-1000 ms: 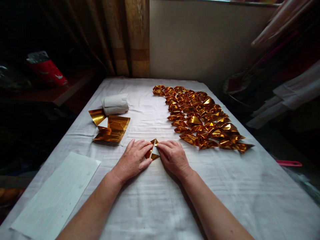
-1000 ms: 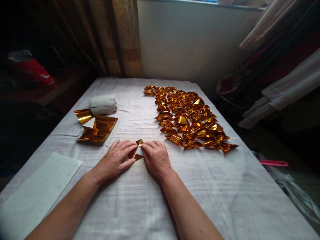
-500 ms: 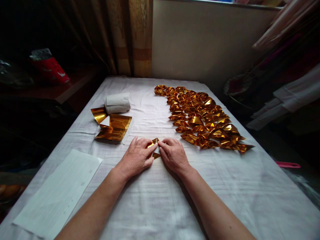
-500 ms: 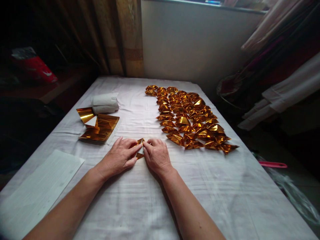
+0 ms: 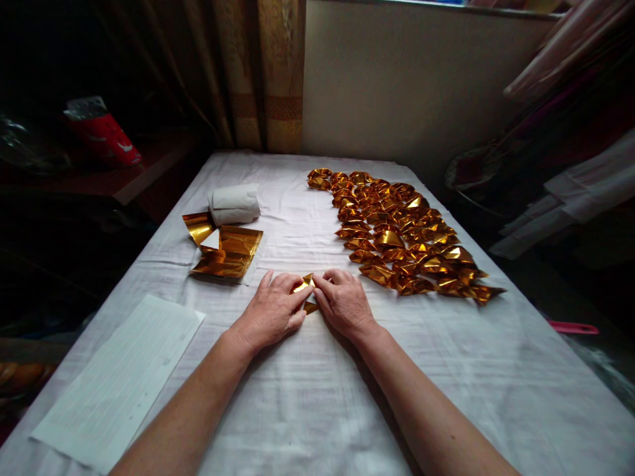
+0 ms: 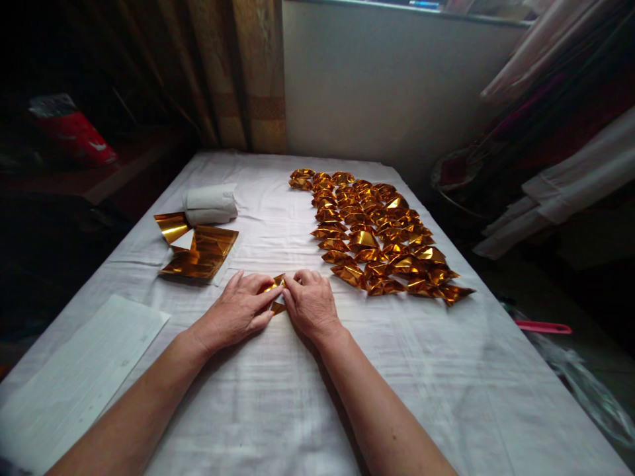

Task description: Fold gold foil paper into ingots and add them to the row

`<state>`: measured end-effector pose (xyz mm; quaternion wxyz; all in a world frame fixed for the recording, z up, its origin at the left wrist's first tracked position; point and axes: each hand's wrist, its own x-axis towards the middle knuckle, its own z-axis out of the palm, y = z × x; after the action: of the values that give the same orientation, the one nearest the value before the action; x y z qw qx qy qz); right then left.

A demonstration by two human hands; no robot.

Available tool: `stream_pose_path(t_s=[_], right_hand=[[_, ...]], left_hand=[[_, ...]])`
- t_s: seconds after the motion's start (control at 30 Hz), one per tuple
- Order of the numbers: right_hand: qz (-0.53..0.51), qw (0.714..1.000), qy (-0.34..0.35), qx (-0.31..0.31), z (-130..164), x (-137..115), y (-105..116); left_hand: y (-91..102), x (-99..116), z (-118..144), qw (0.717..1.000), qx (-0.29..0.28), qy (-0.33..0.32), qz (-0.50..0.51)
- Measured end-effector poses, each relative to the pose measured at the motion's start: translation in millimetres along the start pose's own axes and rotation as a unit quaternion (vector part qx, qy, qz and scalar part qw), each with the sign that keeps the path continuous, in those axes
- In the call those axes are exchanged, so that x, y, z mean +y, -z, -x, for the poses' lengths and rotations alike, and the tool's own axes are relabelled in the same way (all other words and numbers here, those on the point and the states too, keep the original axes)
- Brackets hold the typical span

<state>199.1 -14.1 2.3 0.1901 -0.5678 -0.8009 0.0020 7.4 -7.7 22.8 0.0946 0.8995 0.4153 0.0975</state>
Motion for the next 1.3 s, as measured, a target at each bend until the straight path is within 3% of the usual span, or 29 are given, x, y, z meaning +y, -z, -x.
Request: stream_pose_path(t_s=[0.33, 0.5, 0.8, 1.07, 1.3], right_hand=[[-0.006, 1.0, 0.029, 0.003, 21.6, 3.3, 10.2], [-0.03, 0.998, 0.045, 0.045, 25.4, 3.6, 9.4], [-0.071, 0.995, 0.006, 0.063, 22.9, -1.1, 3.5], [-0.148, 0.986, 0.016, 0.073, 21.2, 5.3, 0.9], [-0.178, 0.981, 0.036, 0.061, 13.6, 15.3, -6.4]], left_hand=[[-2.2, -1.8, 1.5, 1.0, -0.01, 0.003, 0.018], [-2.1, -0.8, 1.9, 1.0, -0.008, 0.004, 0.023], [-9.6, -3.0, 5.7, 0.995, 0.042, 0.03, 0.086], [-5.0, -12.6, 8.5, 0.997, 0.027, 0.002, 0.074], [-1.8, -19.2, 9.3, 0.994, 0.101, -0.001, 0.038]])
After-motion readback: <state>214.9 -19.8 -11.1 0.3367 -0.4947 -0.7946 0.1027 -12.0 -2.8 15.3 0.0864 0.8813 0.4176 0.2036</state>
